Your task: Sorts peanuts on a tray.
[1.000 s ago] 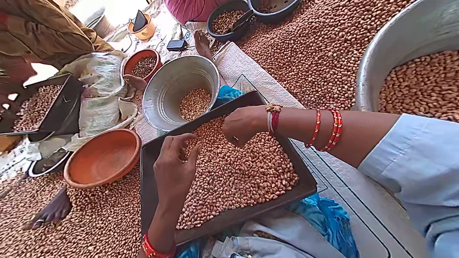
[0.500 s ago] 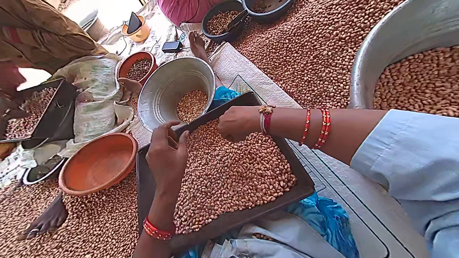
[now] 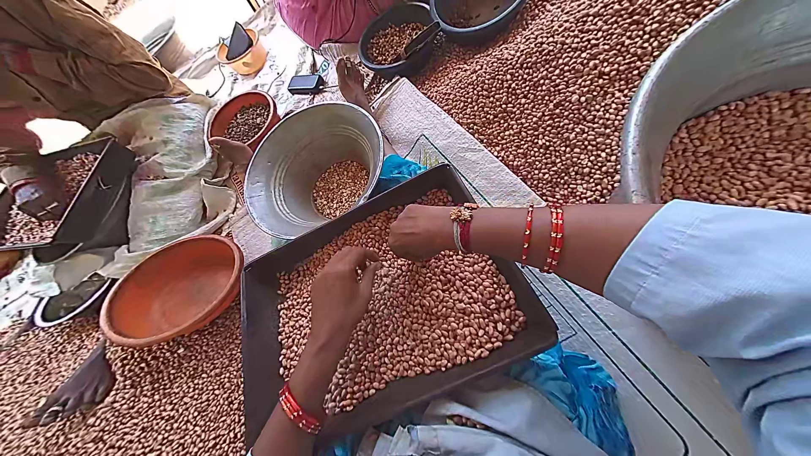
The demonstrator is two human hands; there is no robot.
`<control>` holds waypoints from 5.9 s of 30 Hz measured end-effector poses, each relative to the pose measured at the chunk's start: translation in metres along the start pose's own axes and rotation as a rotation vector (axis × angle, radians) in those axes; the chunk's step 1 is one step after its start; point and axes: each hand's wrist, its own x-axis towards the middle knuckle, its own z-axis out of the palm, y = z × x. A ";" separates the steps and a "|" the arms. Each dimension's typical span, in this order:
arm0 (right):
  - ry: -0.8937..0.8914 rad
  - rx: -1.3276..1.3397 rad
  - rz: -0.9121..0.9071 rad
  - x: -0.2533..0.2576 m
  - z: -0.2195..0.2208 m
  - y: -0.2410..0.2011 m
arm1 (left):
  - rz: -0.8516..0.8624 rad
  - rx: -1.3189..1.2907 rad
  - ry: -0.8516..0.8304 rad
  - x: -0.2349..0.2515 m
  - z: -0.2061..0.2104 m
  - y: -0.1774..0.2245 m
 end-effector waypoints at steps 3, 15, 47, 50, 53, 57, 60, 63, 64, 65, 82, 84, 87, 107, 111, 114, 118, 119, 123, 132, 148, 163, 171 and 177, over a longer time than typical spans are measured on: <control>0.019 0.021 0.012 0.001 0.004 -0.001 | -0.102 -0.006 0.341 0.005 -0.024 -0.018; 0.004 0.063 0.054 0.001 0.003 -0.004 | -0.057 0.171 -0.332 -0.018 0.014 0.007; 0.694 0.394 0.151 -0.028 -0.066 0.033 | 0.023 -0.155 0.121 -0.040 -0.041 -0.007; 0.307 0.223 0.096 -0.026 -0.054 0.034 | 0.128 -0.041 -0.194 -0.071 -0.007 0.007; 0.008 0.118 0.081 -0.026 -0.045 0.018 | 0.171 0.020 -0.260 -0.088 0.016 0.015; -0.194 0.058 0.060 -0.025 -0.037 -0.003 | 0.164 0.045 -0.248 -0.090 0.024 0.020; -0.264 0.041 0.106 -0.025 -0.028 -0.017 | 0.142 0.054 -0.313 -0.089 0.024 0.021; -0.303 0.051 0.119 -0.021 -0.015 -0.022 | 0.086 0.022 -0.306 -0.083 0.014 0.013; -0.297 0.052 0.106 -0.021 -0.011 -0.023 | 0.059 -0.009 -0.194 -0.078 0.006 0.006; -0.286 0.053 0.088 -0.020 -0.007 -0.023 | 0.028 -0.024 -0.041 -0.071 -0.005 -0.002; -0.284 -0.024 0.024 -0.017 -0.008 -0.033 | -0.169 -0.010 -0.323 -0.053 -0.011 -0.006; -0.297 -0.043 0.026 -0.017 -0.008 -0.034 | -0.110 0.012 -0.176 -0.059 -0.014 -0.016; -0.311 -0.027 0.031 -0.019 -0.008 -0.034 | 0.055 -0.076 -0.199 -0.076 -0.008 -0.010; 0.049 0.129 -0.160 -0.023 -0.023 -0.028 | 0.000 -0.176 0.193 -0.066 -0.043 -0.018; -0.089 0.127 -0.221 -0.022 -0.024 -0.044 | 0.102 -0.157 -0.238 -0.093 -0.008 0.002; -0.168 0.142 -0.223 -0.024 -0.018 -0.055 | 0.068 -0.070 -0.454 -0.100 0.012 0.015; -0.266 0.123 -0.246 -0.023 -0.012 -0.065 | 0.038 -0.077 -0.511 -0.091 0.008 0.013; -0.270 0.120 -0.266 -0.022 -0.009 -0.066 | 0.020 -0.101 -0.429 -0.087 0.001 0.008; -0.252 0.145 -0.344 -0.023 0.004 -0.068 | -0.146 -0.144 0.259 -0.064 -0.047 -0.021; -0.312 0.099 -0.366 -0.019 0.004 -0.074 | -0.441 0.098 -0.630 -0.083 -0.030 0.000; 0.678 0.222 0.091 -0.033 -0.061 0.001 | -0.151 0.153 -0.212 -0.041 0.006 -0.006; 0.047 0.115 -0.035 0.005 0.005 -0.031 | -0.156 -0.028 0.262 -0.033 -0.051 -0.032; 0.045 0.085 -0.058 0.006 0.007 -0.035 | -0.011 -0.154 -0.392 -0.087 -0.009 -0.003; 0.077 0.110 -0.029 0.005 -0.003 -0.030 | -0.071 -0.063 -0.609 -0.093 -0.004 0.009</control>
